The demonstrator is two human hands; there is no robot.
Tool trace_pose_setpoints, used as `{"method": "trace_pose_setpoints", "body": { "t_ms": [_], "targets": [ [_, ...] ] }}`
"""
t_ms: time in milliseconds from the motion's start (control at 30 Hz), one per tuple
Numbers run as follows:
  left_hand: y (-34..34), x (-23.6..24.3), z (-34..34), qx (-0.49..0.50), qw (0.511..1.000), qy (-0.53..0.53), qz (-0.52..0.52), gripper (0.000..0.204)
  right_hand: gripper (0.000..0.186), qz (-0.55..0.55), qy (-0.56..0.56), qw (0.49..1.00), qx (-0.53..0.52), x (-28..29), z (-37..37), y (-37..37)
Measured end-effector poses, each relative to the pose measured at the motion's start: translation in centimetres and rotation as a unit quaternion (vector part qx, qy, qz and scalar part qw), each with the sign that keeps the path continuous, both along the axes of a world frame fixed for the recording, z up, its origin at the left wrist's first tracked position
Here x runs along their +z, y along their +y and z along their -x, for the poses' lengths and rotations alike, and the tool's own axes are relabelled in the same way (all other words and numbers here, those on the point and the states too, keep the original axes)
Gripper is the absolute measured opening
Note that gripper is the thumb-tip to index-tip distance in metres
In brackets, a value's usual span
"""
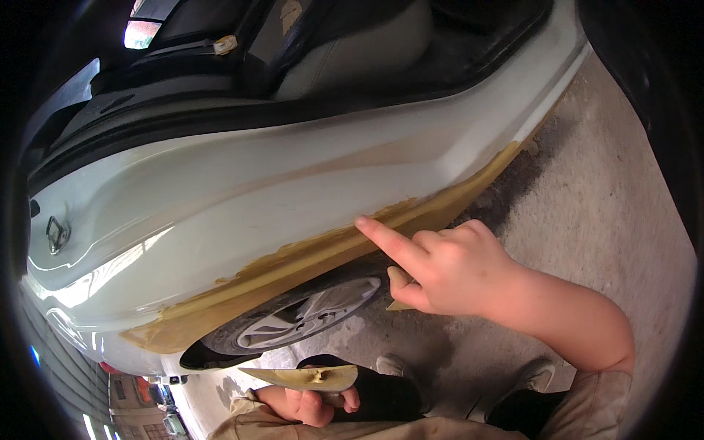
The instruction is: The person applies a beige body filler to the lower edge of a white car door using a putty knife, spreading it along the panel. The person then uses a sanding block to smooth the applied filler along the door's lower edge.
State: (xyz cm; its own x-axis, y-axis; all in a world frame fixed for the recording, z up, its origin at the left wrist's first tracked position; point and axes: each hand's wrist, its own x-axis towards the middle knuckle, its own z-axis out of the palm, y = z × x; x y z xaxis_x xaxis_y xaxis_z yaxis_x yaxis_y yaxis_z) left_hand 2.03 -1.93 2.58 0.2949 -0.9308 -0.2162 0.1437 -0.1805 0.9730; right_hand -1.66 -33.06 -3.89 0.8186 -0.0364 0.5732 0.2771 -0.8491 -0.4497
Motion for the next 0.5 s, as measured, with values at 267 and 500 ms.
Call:
{"method": "trace_pose_setpoints", "body": {
  "t_ms": [267, 500],
  "targets": [
    [0.3, -0.4, 0.4, 0.028, 0.999, -0.038, 0.016, 0.064, 0.091, -0.017, 0.002, 0.998, 0.068, 3.4, -1.0, 2.6],
    [0.8, -0.9, 0.4, 0.033, 0.999, -0.028, 0.019, 0.064, 0.093, 0.029, 0.020, 0.998, 0.049, 3.2, -1.0, 2.1]
  ]
}}
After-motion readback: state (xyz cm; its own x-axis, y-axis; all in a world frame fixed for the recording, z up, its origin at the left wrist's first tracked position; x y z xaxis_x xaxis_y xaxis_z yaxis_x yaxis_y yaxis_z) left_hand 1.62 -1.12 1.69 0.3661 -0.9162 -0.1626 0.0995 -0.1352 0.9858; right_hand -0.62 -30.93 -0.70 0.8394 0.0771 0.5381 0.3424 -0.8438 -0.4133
